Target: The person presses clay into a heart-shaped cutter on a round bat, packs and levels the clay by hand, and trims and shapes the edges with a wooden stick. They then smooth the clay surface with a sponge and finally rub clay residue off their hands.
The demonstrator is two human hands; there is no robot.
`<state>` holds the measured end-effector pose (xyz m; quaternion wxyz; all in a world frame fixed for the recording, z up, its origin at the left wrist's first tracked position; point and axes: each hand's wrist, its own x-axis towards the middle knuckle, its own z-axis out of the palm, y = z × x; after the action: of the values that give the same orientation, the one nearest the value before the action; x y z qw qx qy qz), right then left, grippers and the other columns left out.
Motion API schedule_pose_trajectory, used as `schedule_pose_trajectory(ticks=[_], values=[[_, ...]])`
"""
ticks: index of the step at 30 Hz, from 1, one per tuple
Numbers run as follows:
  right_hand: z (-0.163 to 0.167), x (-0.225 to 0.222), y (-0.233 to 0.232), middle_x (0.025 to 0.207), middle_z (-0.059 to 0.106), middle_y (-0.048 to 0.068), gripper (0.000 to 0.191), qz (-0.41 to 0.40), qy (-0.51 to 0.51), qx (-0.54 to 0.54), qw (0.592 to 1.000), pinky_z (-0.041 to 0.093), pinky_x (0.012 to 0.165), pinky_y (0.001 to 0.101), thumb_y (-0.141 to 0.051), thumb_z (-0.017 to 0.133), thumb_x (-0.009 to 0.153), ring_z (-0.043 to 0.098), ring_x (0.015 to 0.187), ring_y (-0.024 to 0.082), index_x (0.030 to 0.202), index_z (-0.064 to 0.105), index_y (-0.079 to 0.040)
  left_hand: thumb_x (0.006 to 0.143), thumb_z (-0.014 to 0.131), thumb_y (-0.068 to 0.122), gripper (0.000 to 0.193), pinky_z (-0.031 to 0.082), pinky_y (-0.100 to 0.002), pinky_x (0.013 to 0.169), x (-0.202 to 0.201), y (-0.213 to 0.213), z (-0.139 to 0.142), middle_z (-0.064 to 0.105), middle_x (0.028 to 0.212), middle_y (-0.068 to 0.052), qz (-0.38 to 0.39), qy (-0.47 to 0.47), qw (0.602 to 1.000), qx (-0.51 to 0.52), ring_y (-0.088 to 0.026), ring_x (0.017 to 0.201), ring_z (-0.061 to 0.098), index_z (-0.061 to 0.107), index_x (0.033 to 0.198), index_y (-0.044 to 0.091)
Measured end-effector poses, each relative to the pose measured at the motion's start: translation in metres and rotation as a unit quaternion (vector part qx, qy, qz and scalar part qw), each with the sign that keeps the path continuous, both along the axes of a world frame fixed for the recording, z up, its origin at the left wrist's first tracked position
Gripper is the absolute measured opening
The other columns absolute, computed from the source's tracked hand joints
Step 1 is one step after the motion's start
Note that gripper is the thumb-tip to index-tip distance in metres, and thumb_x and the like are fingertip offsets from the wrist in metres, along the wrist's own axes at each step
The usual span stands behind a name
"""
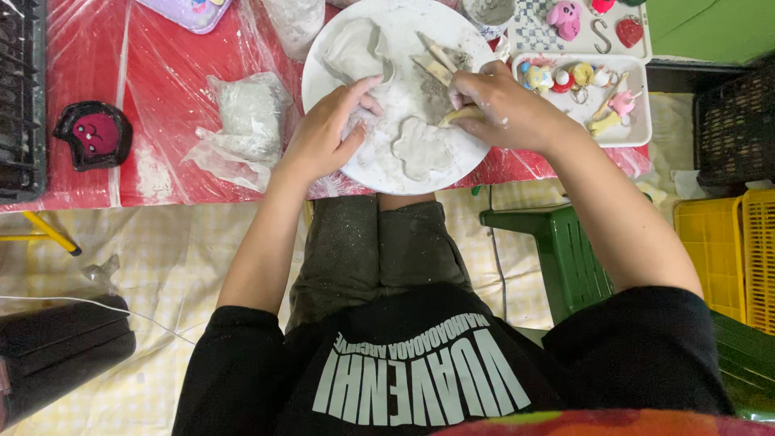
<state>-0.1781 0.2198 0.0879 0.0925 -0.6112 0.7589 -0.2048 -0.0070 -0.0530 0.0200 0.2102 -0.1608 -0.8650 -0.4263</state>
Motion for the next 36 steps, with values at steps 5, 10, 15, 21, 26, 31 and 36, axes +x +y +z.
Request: schedule_pose_trajectory(ticks=[5,10,15,21,26,31,36], values=[[-0.002,0.018,0.015,0.089,0.065,0.008,0.029,-0.067,0.001,-0.002,0.998,0.041,0.101,0.0445,-0.014,0.08,0.089,0.06,0.089,0.028,0.103,0.055,-0.008,0.097,0.059,0.001,0.057,0.05,-0.042,0.102,0.002,0.009,-0.001,0.071,0.119,-0.007,0.027,-0.002,1.0,-0.012,-0.031,0.113,0.064,0.044,0.151,0.011],[-0.004,0.038,0.023,0.082,0.065,0.008,0.03,-0.119,0.018,-0.002,0.993,0.041,0.095,0.0439,-0.012,0.082,0.084,0.057,0.092,0.034,0.099,0.057,-0.007,0.096,0.06,0.001,0.053,0.049,-0.044,0.104,0.004,0.013,-0.002,0.071,0.119,-0.007,0.04,0.016,0.999,-0.024,-0.032,0.116,0.064,0.048,0.147,0.01],[-0.011,0.053,0.029,0.091,0.062,0.008,0.029,-0.083,0.059,-0.083,0.991,0.041,0.105,0.0433,-0.006,0.078,0.092,0.063,0.09,0.029,0.097,0.05,-0.008,0.096,0.06,0.001,0.051,0.048,-0.045,0.105,0.005,0.017,-0.002,0.07,0.118,-0.008,0.044,0.018,0.999,-0.026,-0.032,0.115,0.063,0.05,0.146,0.008],[-0.011,0.063,0.053,0.092,0.065,0.009,0.03,-0.148,0.042,-0.094,0.984,0.043,0.093,0.0417,-0.005,0.082,0.084,0.057,0.096,0.037,0.096,0.054,-0.007,0.096,0.061,0.003,0.046,0.048,-0.046,0.105,0.005,0.019,-0.003,0.07,0.118,-0.01,0.052,0.019,0.998,-0.031,-0.033,0.118,0.062,0.055,0.14,0.008],[-0.025,0.054,0.018,0.1,0.068,0.004,0.032,-0.101,0.071,-0.157,0.98,0.039,0.106,0.0441,-0.002,0.082,0.091,0.067,0.099,0.025,0.111,0.059,-0.01,0.097,0.06,0.003,0.043,0.048,-0.045,0.104,0.004,0.02,-0.005,0.07,0.119,-0.008,0.055,0.019,0.998,-0.031,-0.032,0.118,0.063,0.055,0.14,0.008],[-0.016,0.074,0.038,0.094,0.066,0.004,0.031,-0.069,0.1,-0.078,0.99,0.038,0.111,0.047,0.003,0.078,0.087,0.067,0.096,0.024,0.106,0.058,-0.01,0.096,0.061,0.003,0.042,0.047,-0.045,0.104,0.004,0.02,-0.005,0.07,0.119,-0.008,0.061,0.024,0.997,-0.038,-0.032,0.118,0.063,0.056,0.138,0.008],[-0.014,0.06,0.037,0.096,0.066,0.005,0.025,-0.125,0.045,-0.141,0.981,0.037,0.113,0.0495,0.004,0.073,0.09,0.067,0.089,0.022,0.105,0.056,-0.007,0.095,0.062,0.005,0.043,0.047,-0.046,0.103,0.004,0.022,-0.005,0.069,0.12,-0.009,0.059,0.031,0.997,-0.044,-0.033,0.118,0.062,0.057,0.138,0.008]])
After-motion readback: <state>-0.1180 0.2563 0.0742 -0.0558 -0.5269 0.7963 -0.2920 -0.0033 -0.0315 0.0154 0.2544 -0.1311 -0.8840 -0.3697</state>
